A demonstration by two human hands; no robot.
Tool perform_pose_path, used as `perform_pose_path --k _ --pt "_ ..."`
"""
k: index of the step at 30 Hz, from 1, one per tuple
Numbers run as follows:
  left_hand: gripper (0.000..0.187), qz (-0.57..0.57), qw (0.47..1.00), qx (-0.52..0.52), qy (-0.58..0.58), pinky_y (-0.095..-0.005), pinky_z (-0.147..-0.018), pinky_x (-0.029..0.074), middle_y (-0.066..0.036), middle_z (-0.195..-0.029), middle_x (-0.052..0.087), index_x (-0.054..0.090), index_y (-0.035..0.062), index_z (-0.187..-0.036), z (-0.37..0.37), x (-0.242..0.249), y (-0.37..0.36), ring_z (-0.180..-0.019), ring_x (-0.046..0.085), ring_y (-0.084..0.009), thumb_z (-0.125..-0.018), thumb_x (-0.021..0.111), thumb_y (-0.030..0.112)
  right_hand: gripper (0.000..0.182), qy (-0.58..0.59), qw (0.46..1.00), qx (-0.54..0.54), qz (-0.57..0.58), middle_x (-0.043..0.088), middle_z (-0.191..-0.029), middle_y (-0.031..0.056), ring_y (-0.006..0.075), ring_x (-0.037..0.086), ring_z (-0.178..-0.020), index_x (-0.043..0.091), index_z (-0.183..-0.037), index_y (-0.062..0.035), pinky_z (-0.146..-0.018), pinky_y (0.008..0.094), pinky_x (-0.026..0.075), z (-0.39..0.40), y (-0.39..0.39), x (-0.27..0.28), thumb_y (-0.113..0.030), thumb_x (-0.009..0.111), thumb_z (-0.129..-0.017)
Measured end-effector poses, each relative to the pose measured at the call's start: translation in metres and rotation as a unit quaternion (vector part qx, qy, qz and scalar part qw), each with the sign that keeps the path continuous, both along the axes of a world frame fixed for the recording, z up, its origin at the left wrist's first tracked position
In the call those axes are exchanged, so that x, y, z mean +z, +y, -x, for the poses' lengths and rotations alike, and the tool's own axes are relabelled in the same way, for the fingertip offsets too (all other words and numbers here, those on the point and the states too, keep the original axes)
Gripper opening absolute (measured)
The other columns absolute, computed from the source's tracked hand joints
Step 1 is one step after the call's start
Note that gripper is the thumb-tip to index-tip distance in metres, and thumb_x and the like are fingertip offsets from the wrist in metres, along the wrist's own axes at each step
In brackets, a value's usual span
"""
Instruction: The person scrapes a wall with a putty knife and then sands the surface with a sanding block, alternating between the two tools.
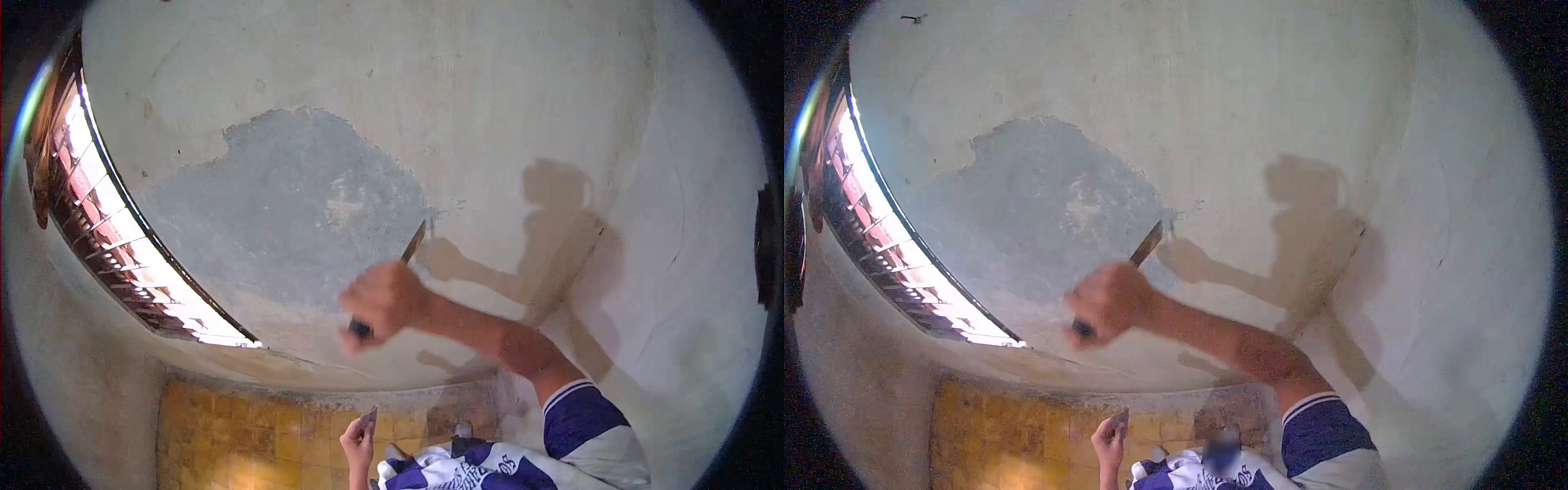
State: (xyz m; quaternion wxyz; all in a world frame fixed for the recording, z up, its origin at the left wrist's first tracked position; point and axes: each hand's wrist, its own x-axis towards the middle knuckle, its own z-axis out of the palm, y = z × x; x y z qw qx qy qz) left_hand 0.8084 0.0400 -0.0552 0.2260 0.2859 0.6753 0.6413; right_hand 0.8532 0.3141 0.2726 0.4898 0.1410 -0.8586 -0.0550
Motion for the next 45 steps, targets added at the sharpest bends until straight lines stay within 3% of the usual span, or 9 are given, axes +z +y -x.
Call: perform_pose_path --k 9,12,17,20,31,34,39,42,45 --pt "0.014 -0.018 0.999 -0.022 -0.041 -0.0244 -0.074 0.05 -0.002 -0.091 0.067 0.063 -0.0037 -0.103 0.01 -0.02 -0.002 -0.084 0.061 -0.0087 -0.089 0.062 -0.004 0.039 -0.01 0.995 0.096 -0.035 0.04 -0.05 0.0037 0.0219 0.047 -0.041 0.042 -0.06 -0.0103 -0.038 0.0355 0.04 -0.004 -0.028 0.004 -0.037 0.066 -0.076" --pt "0.015 -0.04 0.999 0.003 -0.027 -0.0201 -0.066 0.045 0.003 -0.085 0.062 0.066 -0.0053 -0.104 0.008 -0.008 0.0 -0.075 0.055 -0.0044 -0.09 0.063 -0.001 0.043 0.021 1.0 -0.012 0.009 0.037 -0.05 0.0021 0.0198 0.046 -0.04 0.039 -0.057 -0.0116 -0.037 0.0345 0.038 0.011 0.024 -0.005 -0.042 0.058 -0.081" --pt "0.014 -0.02 0.999 0.0 -0.04 -0.0222 -0.069 0.048 0.001 -0.088 0.064 0.064 -0.0043 -0.103 0.01 -0.017 -0.003 -0.079 0.058 -0.0062 -0.09 0.063 -0.002 0.035 -0.008 0.99 0.137 -0.014 0.039 -0.049 0.0023 0.0215 0.047 -0.04 0.042 -0.059 -0.0112 -0.037 0.0356 0.04 0.0 -0.026 0.003 -0.035 0.062 -0.075" --pt "0.013 -0.005 1.0 0.003 -0.014 -0.0231 -0.071 0.049 0.0 -0.089 0.065 0.064 -0.0038 -0.103 0.007 -0.019 -0.018 -0.081 0.059 -0.0071 -0.089 0.062 -0.003 0.038 0.062 0.998 -0.027 0.004 0.038 -0.049 0.0014 0.0201 0.046 -0.04 0.04 -0.055 -0.0116 -0.036 0.0343 0.039 0.014 0.025 -0.012 -0.037 0.059 -0.076" --pt "0.012 -0.035 0.998 0.022 -0.038 -0.0214 -0.069 0.047 0.001 -0.084 0.062 0.065 -0.0061 -0.101 0.019 -0.023 -0.01 -0.077 0.056 -0.0053 -0.09 0.063 0.0 0.032 -0.013 0.992 0.122 -0.023 0.04 -0.05 0.005 0.0249 0.046 -0.041 0.041 -0.061 -0.0093 -0.039 0.0349 0.039 -0.012 -0.028 0.006 -0.027 0.067 -0.067" --pt "0.011 -0.023 0.999 0.038 -0.031 -0.0212 -0.069 0.047 0.002 -0.084 0.062 0.065 -0.0053 -0.1 0.016 -0.014 -0.012 -0.077 0.056 -0.005 -0.09 0.062 -0.001 0.038 0.009 1.0 -0.002 0.02 0.045 -0.049 0.0044 0.0241 0.051 -0.041 0.043 -0.059 -0.0114 -0.039 0.037 0.043 0.008 0.029 -0.01 -0.039 0.063 -0.076" --pt "0.014 -0.027 0.998 0.027 -0.049 -0.0237 -0.073 0.049 -0.001 -0.089 0.066 0.065 -0.0037 -0.103 0.017 -0.023 -0.008 -0.082 0.06 -0.0084 -0.089 0.064 -0.002 0.039 0.003 0.99 0.138 -0.014 0.04 -0.05 0.0037 0.0232 0.048 -0.042 0.042 -0.059 -0.0111 -0.039 0.0358 0.04 -0.01 -0.018 0.003 -0.039 0.063 -0.077" --pt "0.012 -0.023 0.999 0.034 -0.033 -0.0213 -0.069 0.047 0.001 -0.086 0.063 0.065 -0.0049 -0.101 0.008 -0.016 -0.016 -0.078 0.057 -0.0063 -0.09 0.063 -0.002 0.045 0.034 0.999 -0.013 -0.009 0.039 -0.051 0.0027 0.0212 0.047 -0.043 0.041 -0.058 -0.0127 -0.039 0.0352 0.038 0.01 0.019 -0.005 -0.047 0.059 -0.082" --pt "0.011 -0.022 0.998 0.035 -0.048 -0.0201 -0.066 0.046 0.002 -0.084 0.061 0.065 -0.0055 -0.101 0.013 -0.018 -0.011 -0.076 0.056 -0.0052 -0.09 0.062 -0.003 0.044 0.013 0.995 0.089 -0.036 0.04 -0.052 0.0039 0.0236 0.048 -0.044 0.042 -0.059 -0.0116 -0.039 0.0369 0.037 -0.008 -0.022 0.002 -0.045 0.062 -0.078"
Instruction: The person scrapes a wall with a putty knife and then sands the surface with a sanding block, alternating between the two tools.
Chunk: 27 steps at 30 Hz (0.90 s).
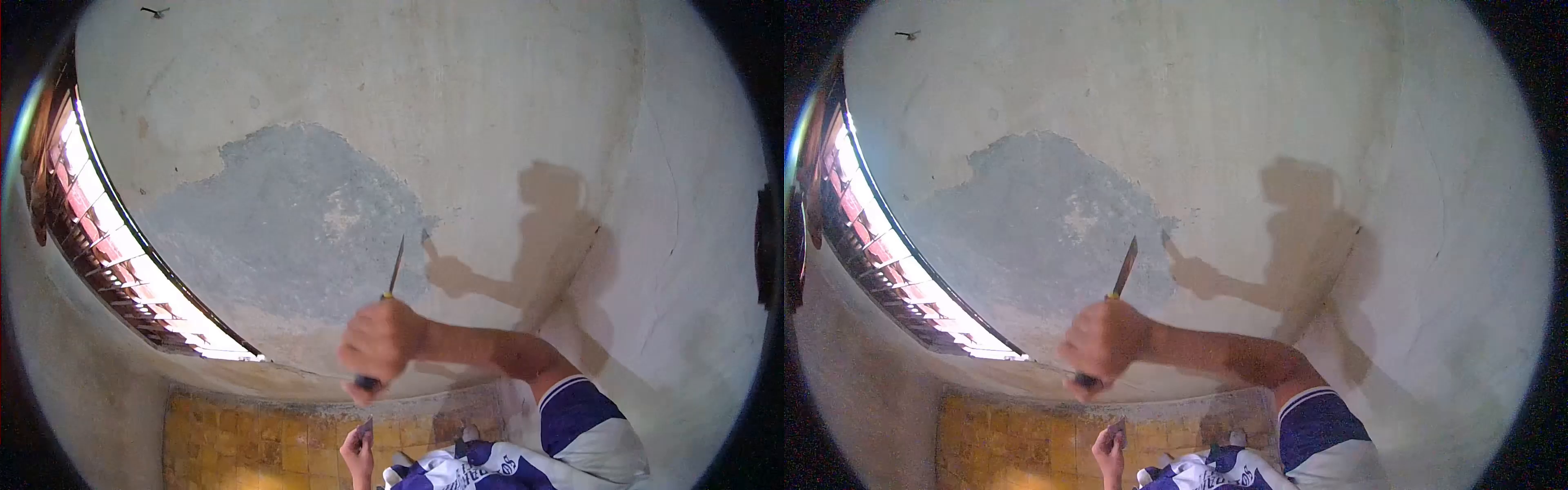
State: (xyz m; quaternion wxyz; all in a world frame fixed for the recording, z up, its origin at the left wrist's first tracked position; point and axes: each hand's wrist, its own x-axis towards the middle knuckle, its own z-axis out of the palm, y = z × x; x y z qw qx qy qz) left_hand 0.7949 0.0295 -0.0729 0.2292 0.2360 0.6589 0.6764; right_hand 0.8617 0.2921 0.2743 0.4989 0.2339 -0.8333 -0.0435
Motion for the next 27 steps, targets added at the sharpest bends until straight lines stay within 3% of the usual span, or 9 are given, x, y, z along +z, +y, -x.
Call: perform_pose_path --k 3,8,12,15,19,22,23,24,27 --pt "0.015 0.009 1.0 -0.007 0.008 -0.0234 -0.07 0.048 0.0 -0.09 0.064 0.064 -0.0042 -0.104 0.005 -0.006 -0.006 -0.081 0.059 -0.0075 -0.089 0.062 -0.003 0.04 0.014 0.994 -0.096 0.053 0.04 -0.052 0.0042 0.023 0.047 -0.042 0.041 -0.057 -0.0112 -0.038 0.0368 0.038 0.011 0.046 -0.007 -0.039 0.062 -0.075" --pt "0.016 -0.009 1.0 -0.005 -0.005 -0.025 -0.072 0.05 -0.002 -0.094 0.065 0.063 -0.0036 -0.105 0.008 -0.011 -0.001 -0.084 0.06 -0.0092 -0.089 0.063 -0.004 0.035 -0.023 0.999 0.021 0.007 0.043 -0.051 0.0048 0.0226 0.048 -0.041 0.044 -0.062 -0.0085 -0.038 0.0351 0.039 -0.009 -0.007 0.007 -0.032 0.068 -0.069" --pt "0.017 0.0 1.0 -0.001 0.005 -0.0246 -0.072 0.05 -0.002 -0.095 0.065 0.063 -0.0036 -0.106 0.006 -0.004 -0.01 -0.085 0.06 -0.0089 -0.089 0.063 -0.005 0.041 0.037 0.996 -0.085 0.014 0.038 -0.048 0.0019 0.0192 0.045 -0.039 0.038 -0.056 -0.0113 -0.036 0.0322 0.038 0.02 0.047 -0.019 -0.038 0.058 -0.08" --pt "0.015 -0.025 0.999 0.013 0.016 -0.0244 -0.072 0.05 -0.002 -0.093 0.064 0.062 -0.0037 -0.105 0.007 -0.003 -0.007 -0.084 0.059 -0.0084 -0.089 0.062 -0.004 0.041 0.015 0.999 0.007 -0.033 0.039 -0.047 0.0017 0.0201 0.045 -0.038 0.041 -0.057 -0.0108 -0.036 0.0319 0.039 -0.004 -0.007 -0.002 -0.038 0.059 -0.081" --pt "0.012 -0.047 0.999 0.018 -0.019 -0.0244 -0.072 0.049 -0.001 -0.092 0.061 0.059 -0.0024 -0.103 0.001 0.008 -0.003 -0.083 0.057 -0.0088 -0.092 0.06 -0.002 0.039 0.043 0.975 -0.21 0.065 0.042 -0.048 0.0022 0.0207 0.046 -0.038 0.043 -0.057 -0.0089 -0.037 0.0332 0.04 0.014 0.07 -0.015 -0.036 0.062 -0.077" --pt "0.012 -0.036 0.999 0.036 0.001 -0.0223 -0.074 0.046 -0.002 -0.092 0.06 0.055 -0.001 -0.106 0.003 0.003 -0.005 -0.086 0.057 -0.0077 -0.093 0.057 -0.001 0.042 -0.049 0.971 -0.217 0.091 0.048 -0.046 0.0057 0.0259 0.054 -0.039 0.047 -0.06 -0.0101 -0.039 0.0392 0.044 -0.016 0.044 -0.044 -0.043 0.063 -0.079" --pt "0.012 -0.039 0.998 0.046 0.006 -0.0224 -0.073 0.046 -0.002 -0.092 0.059 0.054 -0.0004 -0.105 0.0 0.002 0.001 -0.085 0.056 -0.0078 -0.093 0.057 -0.001 0.041 -0.181 0.948 -0.129 0.227 0.049 -0.045 0.0079 0.0274 0.056 -0.041 0.049 -0.06 -0.01 -0.041 0.0401 0.045 -0.04 0.022 -0.079 -0.042 0.065 -0.079" --pt "0.012 -0.042 0.997 0.056 0.013 -0.0225 -0.073 0.046 -0.002 -0.092 0.058 0.053 0.0003 -0.105 0.001 0.001 0.004 -0.085 0.055 -0.0079 -0.093 0.056 -0.001 0.042 -0.201 0.939 -0.145 0.238 0.051 -0.046 0.0097 0.0297 0.056 -0.042 0.051 -0.06 -0.009 -0.043 0.0411 0.046 -0.049 0.012 -0.106 -0.043 0.065 -0.082" --pt "0.01 -0.045 0.997 0.049 0.028 -0.0229 -0.071 0.045 -0.001 -0.09 0.056 0.05 0.0013 -0.102 0.003 -0.001 0.015 -0.082 0.053 -0.008 -0.094 0.055 -0.001 0.046 -0.301 0.825 -0.184 0.441 0.057 -0.053 0.0134 0.0323 0.06 -0.05 0.06 -0.067 -0.0038 -0.054 0.043 0.049 -0.083 -0.003 -0.173 -0.046 0.065 -0.084"
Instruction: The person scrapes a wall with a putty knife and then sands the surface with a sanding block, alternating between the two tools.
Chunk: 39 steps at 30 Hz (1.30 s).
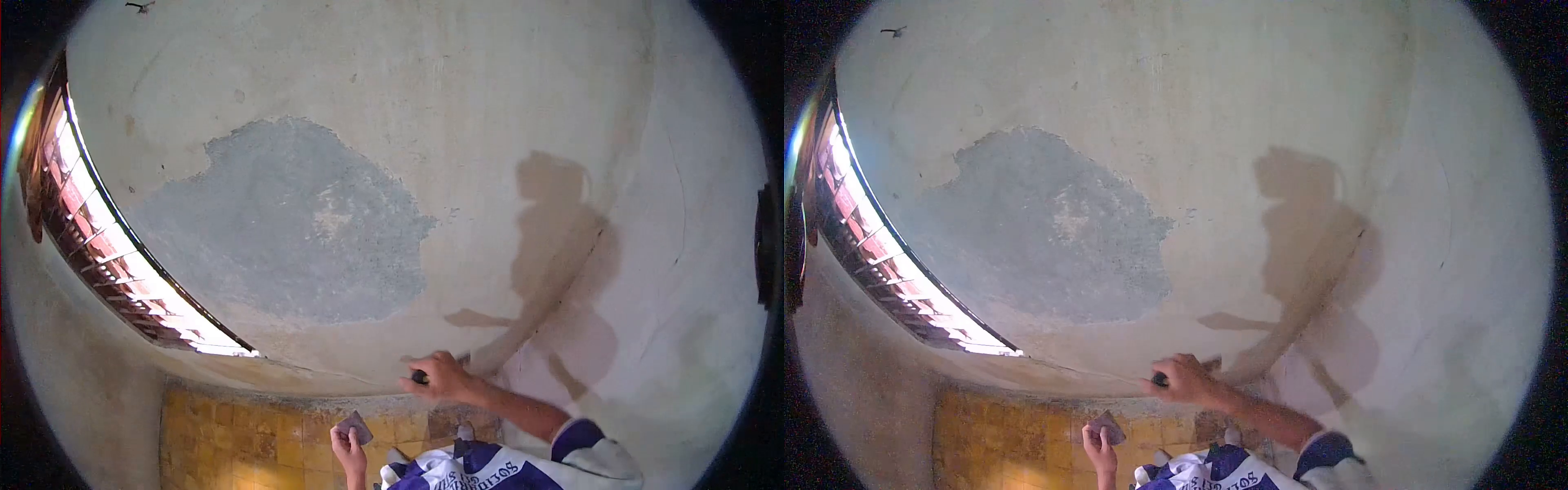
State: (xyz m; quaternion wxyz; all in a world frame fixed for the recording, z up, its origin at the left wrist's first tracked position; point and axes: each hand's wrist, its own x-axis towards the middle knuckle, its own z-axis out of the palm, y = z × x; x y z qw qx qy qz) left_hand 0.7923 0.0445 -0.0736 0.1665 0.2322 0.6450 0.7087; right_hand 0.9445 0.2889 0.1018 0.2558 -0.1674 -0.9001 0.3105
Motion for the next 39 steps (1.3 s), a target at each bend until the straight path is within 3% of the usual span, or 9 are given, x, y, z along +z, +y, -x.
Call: perform_pose_path --k 12,21,22,23,26,28,33,36,39 --pt "0.028 0.037 0.95 -0.084 0.299 -0.0295 -0.084 0.051 -0.017 -0.11 0.07 0.065 -0.0024 -0.114 -0.014 0.149 0.156 -0.098 0.067 -0.0179 -0.09 0.051 -0.008 0.043 -0.14 0.912 -0.214 0.321 0.063 -0.084 0.0166 0.0251 0.063 -0.076 0.05 -0.111 -0.0017 -0.07 0.0388 0.049 -0.171 -0.014 -0.148 -0.031 0.066 -0.084" --pt "0.042 -0.167 0.823 0.211 0.501 -0.0354 -0.083 0.054 -0.014 -0.124 0.065 0.062 0.0035 -0.124 -0.047 0.306 0.302 -0.104 0.068 -0.0283 -0.085 0.055 -0.01 0.041 -0.17 0.91 -0.204 0.318 0.065 -0.094 0.0221 0.0354 0.065 -0.089 0.047 -0.114 -0.0013 -0.079 0.0422 0.049 -0.215 0.013 -0.15 -0.03 0.062 -0.088" --pt "0.046 0.011 0.867 0.153 0.474 -0.0362 -0.076 0.053 -0.011 -0.124 0.065 0.061 0.007 -0.127 -0.062 0.284 0.322 -0.096 0.068 -0.027 -0.083 0.057 -0.006 0.04 -0.18 0.902 -0.207 0.335 0.065 -0.094 0.0223 0.0354 0.065 -0.089 0.047 -0.114 -0.0015 -0.079 0.0423 0.049 -0.214 0.016 -0.149 -0.029 0.063 -0.089" --pt "0.055 -0.059 0.796 0.149 0.584 -0.0366 -0.071 0.053 -0.011 -0.123 0.065 0.058 0.0092 -0.131 -0.075 0.25 0.334 -0.091 0.068 -0.0274 -0.079 0.058 -0.004 0.04 -0.191 0.892 -0.209 0.352 0.065 -0.095 0.0224 0.0354 0.065 -0.09 0.047 -0.113 -0.0018 -0.079 0.0425 0.049 -0.213 0.019 -0.145 -0.029 0.063 -0.089" --pt "0.053 0.061 0.772 -0.321 0.545 -0.0416 -0.072 0.055 -0.008 -0.095 0.071 0.059 0.0135 -0.127 -0.141 0.182 0.333 -0.086 0.069 -0.0304 -0.077 0.058 0.0 0.037 -0.166 0.917 -0.178 0.317 0.065 -0.093 0.0217 0.0365 0.065 -0.086 0.046 -0.113 -0.0023 -0.079 0.0441 0.049 -0.226 0.031 -0.189 -0.027 0.062 -0.091" --pt "0.05 -0.078 0.796 -0.299 0.521 -0.0387 -0.078 0.056 -0.013 -0.117 0.066 0.059 0.0104 -0.126 -0.164 0.171 0.315 -0.095 0.068 -0.0308 -0.079 0.055 -0.005 0.034 -0.156 0.928 -0.16 0.297 0.064 -0.09 0.0188 0.0342 0.065 -0.08 0.046 -0.111 -0.0025 -0.075 0.0438 0.05 -0.232 0.033 -0.19 -0.026 0.062 -0.092" --pt "0.025 0.011 0.957 -0.108 0.27 -0.0308 -0.076 0.054 -0.014 -0.108 0.07 0.068 0.0073 -0.113 -0.146 0.136 0.256 -0.092 0.071 -0.0223 -0.091 0.058 0.002 0.024 -0.008 0.844 -0.163 0.511 0.06 -0.081 0.0065 0.0176 0.06 -0.069 0.051 -0.108 -0.0042 -0.058 0.0348 0.049 -0.243 0.054 -0.19 -0.022 0.06 -0.095" --pt "0.02 0.121 0.97 -0.084 0.193 -0.0278 -0.072 0.051 -0.012 -0.094 0.071 0.069 0.0052 -0.109 -0.127 0.108 0.198 -0.08 0.067 -0.0141 -0.091 0.061 0.004 0.022 0.136 0.844 -0.102 0.509 0.058 -0.081 0.0031 0.0116 0.057 -0.065 0.053 -0.109 -0.0056 -0.052 0.0289 0.045 -0.204 0.058 -0.106 -0.02 0.061 -0.095" --pt "0.017 0.165 0.975 -0.075 0.128 -0.0276 -0.072 0.05 -0.008 -0.086 0.069 0.068 0.0031 -0.107 -0.116 0.049 0.155 -0.075 0.062 -0.0121 -0.091 0.063 0.006 0.023 0.178 0.945 0.027 0.273 0.058 -0.079 0.0043 0.0124 0.058 -0.063 0.058 -0.101 -0.004 -0.053 0.0296 0.046 -0.139 0.071 -0.051 -0.022 0.068 -0.091"
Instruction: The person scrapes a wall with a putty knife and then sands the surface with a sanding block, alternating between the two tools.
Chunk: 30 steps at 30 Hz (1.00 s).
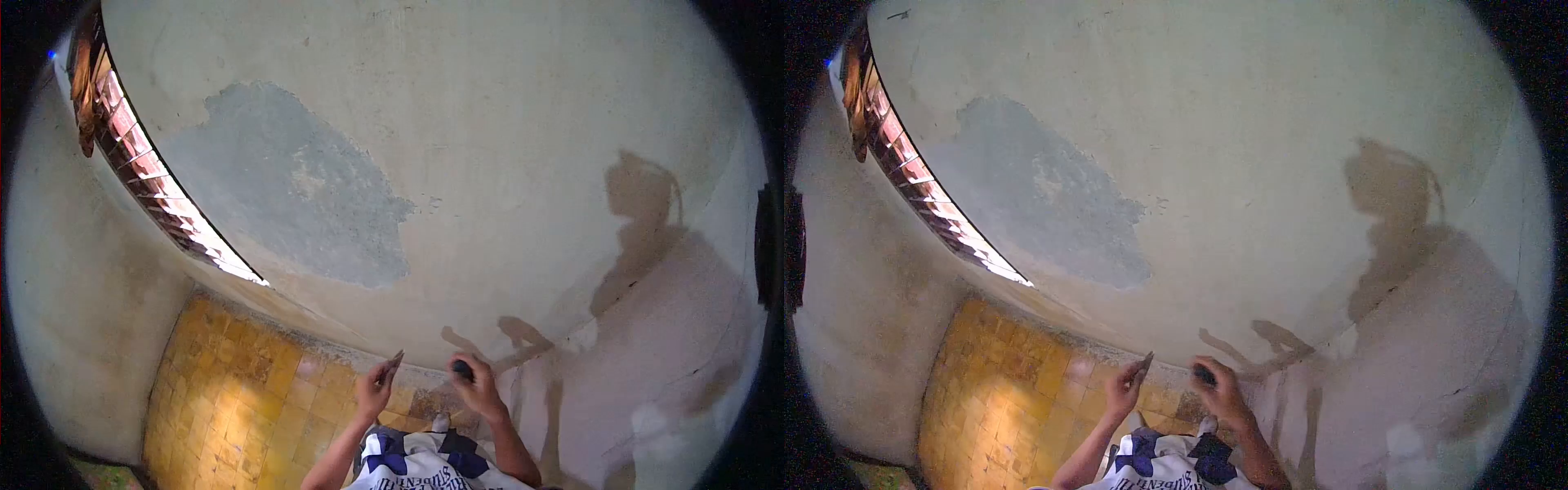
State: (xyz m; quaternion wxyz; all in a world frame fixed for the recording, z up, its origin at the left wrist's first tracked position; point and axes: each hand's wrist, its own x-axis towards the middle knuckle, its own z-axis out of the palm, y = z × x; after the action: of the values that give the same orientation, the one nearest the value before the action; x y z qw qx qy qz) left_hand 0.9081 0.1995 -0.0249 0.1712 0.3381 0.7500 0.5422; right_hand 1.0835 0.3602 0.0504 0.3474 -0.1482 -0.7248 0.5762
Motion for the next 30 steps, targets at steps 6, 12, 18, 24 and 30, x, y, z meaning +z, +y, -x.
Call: perform_pose_path --k 6,12,18,24,30 --pt "0.014 -0.025 0.992 0.109 0.052 -0.0265 -0.074 0.049 -0.003 -0.089 0.066 0.066 -0.0028 -0.101 -0.022 -0.033 -0.052 -0.081 0.059 -0.0094 -0.091 0.062 0.005 0.02 0.106 0.884 0.157 -0.427 0.064 -0.071 0.0053 0.022 0.067 -0.063 0.063 -0.087 -0.0103 -0.052 0.039 0.053 0.109 -0.048 0.182 -0.028 0.069 -0.081" --pt "0.01 -0.118 0.98 0.127 -0.101 -0.0244 -0.074 0.051 -0.002 -0.09 0.066 0.064 -0.004 -0.1 -0.025 0.001 -0.081 -0.081 0.062 -0.0084 -0.09 0.062 -0.002 0.018 0.141 0.762 0.027 -0.632 0.052 -0.052 0.0014 0.019 0.059 -0.044 0.05 -0.069 -0.0134 -0.038 0.0357 0.047 0.212 -0.01 0.206 -0.023 0.064 -0.074" --pt "0.01 -0.131 0.96 0.209 -0.134 -0.0238 -0.073 0.05 -0.002 -0.091 0.067 0.063 -0.0037 -0.1 -0.029 -0.019 -0.121 -0.081 0.062 -0.0078 -0.09 0.063 -0.003 0.018 0.163 0.741 0.092 -0.645 0.052 -0.049 0.0032 0.0226 0.06 -0.043 0.051 -0.067 -0.011 -0.038 0.0381 0.047 0.218 -0.033 0.196 -0.023 0.063 -0.072" --pt "0.013 -0.154 0.947 0.241 -0.148 -0.0229 -0.072 0.049 -0.001 -0.09 0.067 0.064 -0.0035 -0.101 -0.028 -0.026 -0.133 -0.081 0.061 -0.0074 -0.089 0.065 0.0 0.018 0.076 0.699 0.109 -0.703 0.055 -0.051 0.0068 0.0227 0.062 -0.045 0.054 -0.068 -0.0096 -0.041 0.0381 0.049 0.201 -0.055 0.203 -0.024 0.062 -0.074" --pt "0.011 -0.12 0.95 0.24 -0.158 -0.0218 -0.068 0.047 0.0 -0.086 0.066 0.064 -0.0021 -0.099 -0.018 -0.014 -0.128 -0.076 0.059 -0.0056 -0.09 0.065 0.003 0.015 0.044 0.713 0.089 -0.694 0.055 -0.049 0.0061 0.0209 0.061 -0.044 0.054 -0.068 -0.0104 -0.04 0.0365 0.049 0.236 -0.027 0.186 -0.022 0.062 -0.074"
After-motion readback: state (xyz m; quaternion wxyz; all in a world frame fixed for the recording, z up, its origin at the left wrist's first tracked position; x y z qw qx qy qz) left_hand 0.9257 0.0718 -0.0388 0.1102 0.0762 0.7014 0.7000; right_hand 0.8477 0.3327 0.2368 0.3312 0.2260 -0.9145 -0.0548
